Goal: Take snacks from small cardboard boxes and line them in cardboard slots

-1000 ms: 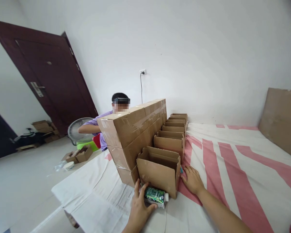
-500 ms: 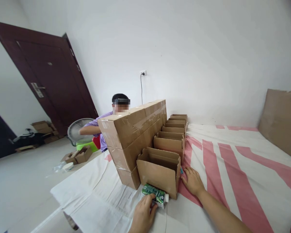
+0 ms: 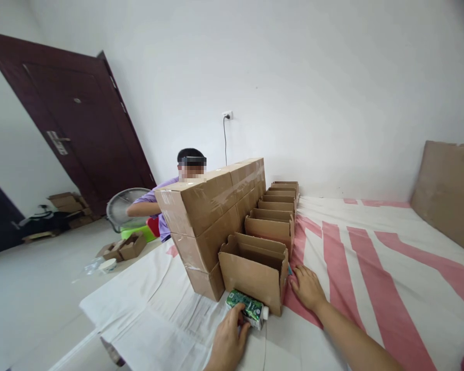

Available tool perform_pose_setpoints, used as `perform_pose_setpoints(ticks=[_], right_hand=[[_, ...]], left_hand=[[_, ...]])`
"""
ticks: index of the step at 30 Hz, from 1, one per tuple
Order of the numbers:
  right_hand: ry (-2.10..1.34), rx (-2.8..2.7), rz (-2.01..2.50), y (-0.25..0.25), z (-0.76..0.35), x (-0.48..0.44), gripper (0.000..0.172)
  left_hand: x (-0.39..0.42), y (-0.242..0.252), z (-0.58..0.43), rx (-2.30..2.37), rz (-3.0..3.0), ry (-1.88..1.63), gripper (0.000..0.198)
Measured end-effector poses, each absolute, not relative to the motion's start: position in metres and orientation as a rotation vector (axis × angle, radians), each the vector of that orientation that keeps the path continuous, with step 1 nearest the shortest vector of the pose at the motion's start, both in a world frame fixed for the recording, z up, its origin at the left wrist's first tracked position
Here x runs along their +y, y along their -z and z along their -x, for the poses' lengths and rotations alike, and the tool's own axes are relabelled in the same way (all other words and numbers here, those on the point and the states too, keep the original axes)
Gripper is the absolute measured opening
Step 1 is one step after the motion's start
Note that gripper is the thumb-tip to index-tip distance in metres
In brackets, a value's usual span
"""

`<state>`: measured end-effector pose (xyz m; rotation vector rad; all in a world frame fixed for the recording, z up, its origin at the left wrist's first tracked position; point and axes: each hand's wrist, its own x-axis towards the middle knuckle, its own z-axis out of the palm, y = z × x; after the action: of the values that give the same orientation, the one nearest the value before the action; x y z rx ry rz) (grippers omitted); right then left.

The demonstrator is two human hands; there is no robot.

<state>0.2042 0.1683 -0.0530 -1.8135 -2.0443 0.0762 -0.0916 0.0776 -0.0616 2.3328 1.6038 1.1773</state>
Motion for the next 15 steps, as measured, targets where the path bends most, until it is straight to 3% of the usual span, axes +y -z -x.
perform_pose_setpoints(ticks=[7, 15], right_hand=[[-0.082, -2.017, 1.793, 0.05, -0.203, 0.167, 0.048], [-0.099, -2.024, 1.809, 0.048, -0.203, 0.167, 0.048]], left_hand=[[0.075, 0.053, 0.091, 1.545, -2.295, -1.108, 0.016], [0.073, 0.05, 0.09, 1.518, -2.267, -1.117, 0.02]])
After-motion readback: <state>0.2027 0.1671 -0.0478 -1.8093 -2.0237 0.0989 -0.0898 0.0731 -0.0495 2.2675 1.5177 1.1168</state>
